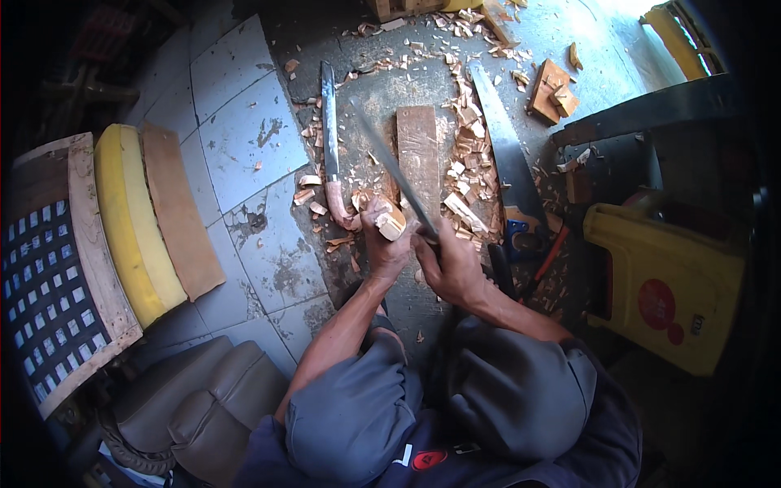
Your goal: The person uses a hand saw to make cuts into a curved wooden component and then uses a knife to shave away wood to shape the piece.
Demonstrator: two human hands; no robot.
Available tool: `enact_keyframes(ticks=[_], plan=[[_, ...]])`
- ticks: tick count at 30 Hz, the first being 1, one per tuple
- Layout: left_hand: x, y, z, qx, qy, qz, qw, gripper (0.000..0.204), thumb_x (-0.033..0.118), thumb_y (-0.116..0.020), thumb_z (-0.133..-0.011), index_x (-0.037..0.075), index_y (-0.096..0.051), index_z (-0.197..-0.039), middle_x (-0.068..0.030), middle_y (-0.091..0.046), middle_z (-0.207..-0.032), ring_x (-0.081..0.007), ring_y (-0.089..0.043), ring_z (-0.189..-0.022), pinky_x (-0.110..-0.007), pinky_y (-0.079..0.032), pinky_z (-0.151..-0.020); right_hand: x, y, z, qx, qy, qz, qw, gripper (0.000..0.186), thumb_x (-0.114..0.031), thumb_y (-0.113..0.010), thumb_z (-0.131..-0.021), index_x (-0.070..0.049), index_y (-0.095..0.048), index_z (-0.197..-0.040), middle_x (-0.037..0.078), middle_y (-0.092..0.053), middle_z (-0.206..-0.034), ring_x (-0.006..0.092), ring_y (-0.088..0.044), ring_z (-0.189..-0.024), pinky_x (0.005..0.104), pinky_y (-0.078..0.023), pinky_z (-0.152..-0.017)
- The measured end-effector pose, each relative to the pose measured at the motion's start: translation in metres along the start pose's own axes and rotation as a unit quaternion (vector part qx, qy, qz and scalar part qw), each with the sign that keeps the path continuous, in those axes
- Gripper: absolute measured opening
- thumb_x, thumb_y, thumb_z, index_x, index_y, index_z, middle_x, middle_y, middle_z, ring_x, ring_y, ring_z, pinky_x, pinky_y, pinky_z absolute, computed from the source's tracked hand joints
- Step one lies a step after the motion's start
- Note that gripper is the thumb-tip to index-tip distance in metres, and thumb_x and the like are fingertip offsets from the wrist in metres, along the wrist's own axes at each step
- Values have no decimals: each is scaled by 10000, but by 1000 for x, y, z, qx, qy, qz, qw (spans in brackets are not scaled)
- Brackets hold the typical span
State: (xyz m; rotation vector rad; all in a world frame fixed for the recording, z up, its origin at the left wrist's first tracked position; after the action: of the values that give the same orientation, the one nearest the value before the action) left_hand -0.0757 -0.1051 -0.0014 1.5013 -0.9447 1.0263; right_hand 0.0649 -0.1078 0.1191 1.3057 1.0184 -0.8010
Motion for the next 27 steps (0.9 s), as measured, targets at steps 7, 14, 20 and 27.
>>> enact_keyframes(ticks=[7, 14, 20, 27], plan=[[-15, -13, -21, -24, 101, 77, 992, 567, 134, -818, -814, -14, -435, -1205, -161, -504, -1139, -300, -566, -1047, -418, -478, -923, 56, -21, 4, -133, -78, 78, 985, 366, -163, -612, -957, 41, -466, -1224, 327, -644, -787, 511, -645, -675, 579, -509, -601], [11, -7, -34, -72, -93, -187, 975, 621, 160, -790, -785, -20, -440, -1265, -203, -539, -1152, -342, -555, -1087, -456, -449, -967, 70, 1, -15, -165, -149, 53, 973, 270, -214, -599, -956, 11, -580, -1103, 239, -672, -787, 407, -689, -765, 491, -526, -720], [0, 1, -42, -115, -33, -158, 980, 579, 290, -796, -811, 18, -525, -1245, -210, -571, -1216, -389, -541, -1141, -523, -437, -943, 83, 10, -31, -202, -361, -291, 862, 301, -260, -603, -983, 5, -579, -1123, -10, -474, -585, 116, -444, -366, 317, -378, -331], [24, 7, -28, -25, -81, -218, 972, 408, 222, -826, -819, 48, -554, -1070, -159, -637, -1081, -365, -625, -990, -469, -509, -795, 69, -21, -30, -57, -148, -130, 979, 487, -223, -739, -899, -1, -593, -1307, 69, -700, -991, 140, -651, -890, 326, -535, -783]])
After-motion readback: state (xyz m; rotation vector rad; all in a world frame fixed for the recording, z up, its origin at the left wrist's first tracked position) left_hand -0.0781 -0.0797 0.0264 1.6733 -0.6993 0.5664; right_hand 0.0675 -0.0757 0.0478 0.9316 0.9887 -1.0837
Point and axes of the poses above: each hand's wrist, its own z-axis away from the middle knuckle, its own y-axis out of the back of the hand, x = y × z, the point moved 5 cm from there along -z, towards the middle knuckle
